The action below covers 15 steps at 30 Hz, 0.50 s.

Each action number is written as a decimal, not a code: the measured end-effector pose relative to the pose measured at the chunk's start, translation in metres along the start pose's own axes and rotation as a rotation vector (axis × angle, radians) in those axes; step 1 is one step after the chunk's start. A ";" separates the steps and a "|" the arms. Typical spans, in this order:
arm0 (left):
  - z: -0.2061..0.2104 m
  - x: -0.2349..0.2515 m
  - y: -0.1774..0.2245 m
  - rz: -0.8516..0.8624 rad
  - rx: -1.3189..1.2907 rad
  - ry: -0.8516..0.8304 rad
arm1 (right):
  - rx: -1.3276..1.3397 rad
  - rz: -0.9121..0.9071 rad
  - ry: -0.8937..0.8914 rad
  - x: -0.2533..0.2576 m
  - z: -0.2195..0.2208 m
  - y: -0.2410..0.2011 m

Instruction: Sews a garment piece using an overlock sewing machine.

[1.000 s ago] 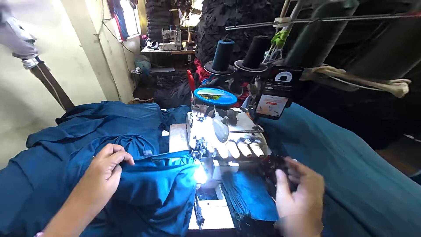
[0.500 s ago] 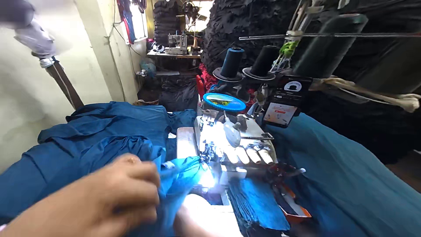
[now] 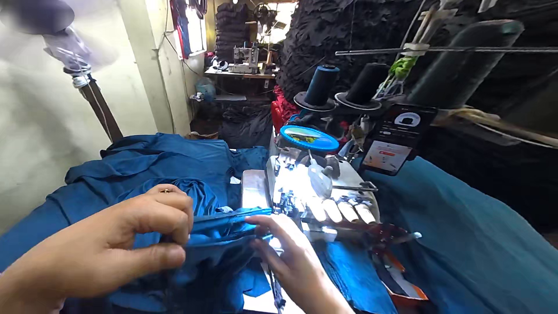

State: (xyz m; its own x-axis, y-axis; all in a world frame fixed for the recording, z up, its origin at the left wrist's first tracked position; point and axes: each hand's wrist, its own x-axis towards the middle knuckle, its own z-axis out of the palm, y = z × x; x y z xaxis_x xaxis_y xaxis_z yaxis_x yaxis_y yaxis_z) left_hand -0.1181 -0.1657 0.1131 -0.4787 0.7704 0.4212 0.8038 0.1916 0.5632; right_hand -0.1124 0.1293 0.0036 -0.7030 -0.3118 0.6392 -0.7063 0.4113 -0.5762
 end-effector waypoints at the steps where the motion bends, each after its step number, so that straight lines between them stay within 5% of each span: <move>1: 0.000 0.004 0.006 0.027 -0.113 -0.005 | -0.005 0.019 0.007 0.002 -0.002 0.006; 4: 0.002 0.017 0.012 0.052 -0.245 0.002 | 0.103 0.047 -0.068 -0.006 -0.015 0.018; 9: -0.007 0.033 -0.025 -0.151 0.371 -0.052 | 0.251 0.126 -0.258 -0.063 -0.050 0.014; 15: 0.029 0.052 -0.059 -0.230 0.124 -0.173 | 0.315 0.287 -0.267 -0.104 -0.037 0.026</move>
State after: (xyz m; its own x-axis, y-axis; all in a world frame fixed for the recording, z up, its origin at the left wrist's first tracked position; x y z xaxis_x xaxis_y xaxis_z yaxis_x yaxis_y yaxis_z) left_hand -0.1800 -0.1196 0.0814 -0.5944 0.7881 0.1598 0.7235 0.4374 0.5340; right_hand -0.0542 0.2046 -0.0592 -0.8405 -0.4490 0.3034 -0.4429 0.2467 -0.8620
